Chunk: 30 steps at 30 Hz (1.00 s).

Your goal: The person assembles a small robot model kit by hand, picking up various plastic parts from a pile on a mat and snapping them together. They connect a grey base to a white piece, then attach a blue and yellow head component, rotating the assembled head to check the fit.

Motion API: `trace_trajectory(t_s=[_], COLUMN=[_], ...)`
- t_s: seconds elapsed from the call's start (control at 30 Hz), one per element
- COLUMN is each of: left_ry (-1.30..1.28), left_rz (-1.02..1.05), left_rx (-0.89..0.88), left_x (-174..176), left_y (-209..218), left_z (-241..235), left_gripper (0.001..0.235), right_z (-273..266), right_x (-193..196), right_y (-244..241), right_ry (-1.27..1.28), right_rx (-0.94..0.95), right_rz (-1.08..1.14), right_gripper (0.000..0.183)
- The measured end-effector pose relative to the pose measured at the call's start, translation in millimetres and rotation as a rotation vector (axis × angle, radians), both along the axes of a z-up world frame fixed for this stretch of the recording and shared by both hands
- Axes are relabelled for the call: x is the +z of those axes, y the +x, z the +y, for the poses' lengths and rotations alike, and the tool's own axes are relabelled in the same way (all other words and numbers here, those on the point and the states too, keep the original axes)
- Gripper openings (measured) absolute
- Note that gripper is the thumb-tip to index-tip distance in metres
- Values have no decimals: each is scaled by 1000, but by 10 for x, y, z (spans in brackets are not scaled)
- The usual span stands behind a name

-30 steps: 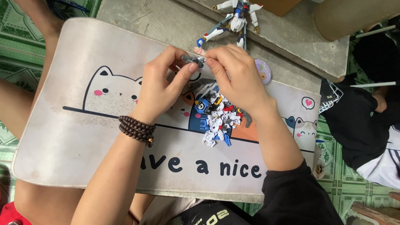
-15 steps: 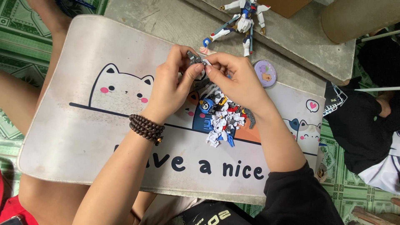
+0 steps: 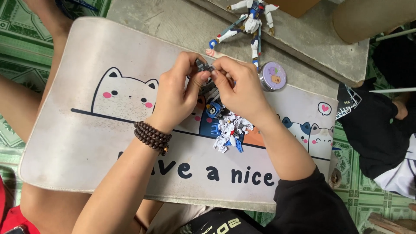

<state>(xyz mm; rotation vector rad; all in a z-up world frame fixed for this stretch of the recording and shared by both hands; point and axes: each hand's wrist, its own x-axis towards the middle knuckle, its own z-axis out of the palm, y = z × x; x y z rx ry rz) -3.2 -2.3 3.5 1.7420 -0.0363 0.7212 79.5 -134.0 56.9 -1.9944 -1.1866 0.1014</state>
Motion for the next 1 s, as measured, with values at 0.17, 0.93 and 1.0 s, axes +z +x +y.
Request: trace_trajectory(t_s=[0.17, 0.93, 1.0], left_ry=[46, -135, -340], left_rz=[-37, -70, -68], left_rx=[21, -80, -210], left_x=[1, 62, 29], left_y=[-3, 13, 21], left_z=[-22, -36, -28], left_gripper=[10, 18, 27], right_z=[0, -71, -87], right_x=[-6, 333, 217], right_y=[4, 5, 24], right_ry=[19, -66, 16], right_rx=[2, 109, 17], right_rz=[6, 88, 136], right_gripper=[15, 19, 17])
